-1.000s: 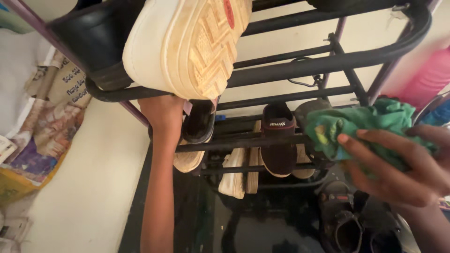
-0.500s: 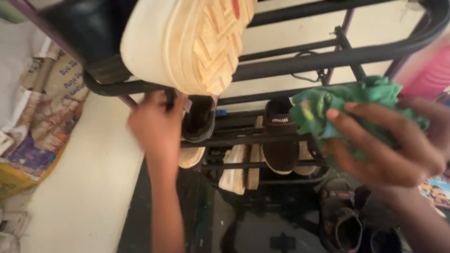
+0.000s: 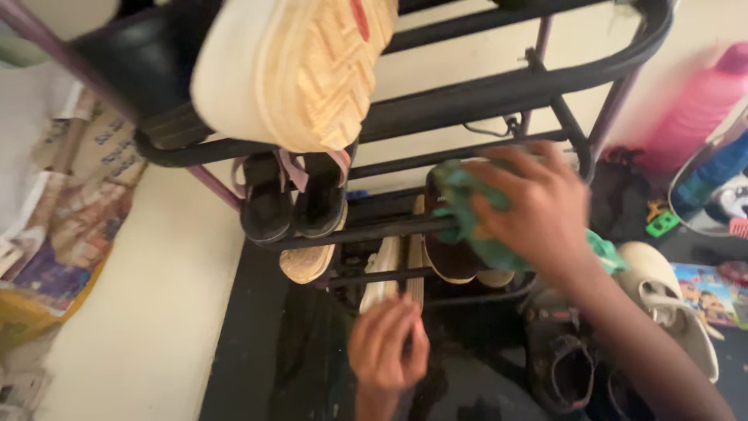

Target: The person wipes several pairs of shoes on a multi-tier shoe rack using a green cloth. They handle sandals, sneakers, and slip-ons one at a time, wiping the uppers and soles before returning them to the rack.

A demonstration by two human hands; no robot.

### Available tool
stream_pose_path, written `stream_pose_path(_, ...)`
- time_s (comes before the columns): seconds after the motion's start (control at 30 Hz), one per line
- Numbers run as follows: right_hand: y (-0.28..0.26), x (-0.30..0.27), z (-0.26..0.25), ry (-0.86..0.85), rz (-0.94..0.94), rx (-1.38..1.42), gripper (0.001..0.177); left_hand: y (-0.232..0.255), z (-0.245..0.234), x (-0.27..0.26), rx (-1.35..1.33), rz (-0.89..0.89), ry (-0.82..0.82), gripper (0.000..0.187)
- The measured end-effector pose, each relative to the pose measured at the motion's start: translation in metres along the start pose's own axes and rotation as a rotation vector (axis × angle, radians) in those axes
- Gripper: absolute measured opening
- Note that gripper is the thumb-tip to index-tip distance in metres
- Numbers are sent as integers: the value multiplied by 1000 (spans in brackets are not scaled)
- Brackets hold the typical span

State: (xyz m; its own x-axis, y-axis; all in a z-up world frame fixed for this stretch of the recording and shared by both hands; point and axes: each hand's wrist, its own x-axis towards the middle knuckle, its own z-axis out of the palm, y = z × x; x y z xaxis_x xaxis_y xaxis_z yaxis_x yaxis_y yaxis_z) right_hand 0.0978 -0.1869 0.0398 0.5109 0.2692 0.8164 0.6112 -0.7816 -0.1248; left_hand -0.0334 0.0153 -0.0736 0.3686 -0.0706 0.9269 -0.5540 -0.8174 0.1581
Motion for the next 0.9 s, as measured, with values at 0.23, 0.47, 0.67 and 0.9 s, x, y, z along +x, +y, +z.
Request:
stream_pose_path(0.23, 6, -49, -7, 191, 138, -32, 38, 4, 30, 104, -438, -21, -345, 62)
stream_pose_path(0.47, -84, -57, 50, 307, -53, 201, 23, -12, 8, 106, -206, -141, -283, 63)
stream_pose_path(0.67, -75, -89, 29, 288, -155, 94, 29, 5, 18, 75, -208, -94, -216, 54)
stream_pose_path(0.9, -34, -163, -19, 279, -4, 190, 28, 78, 74, 16, -259, 0, -92, 52)
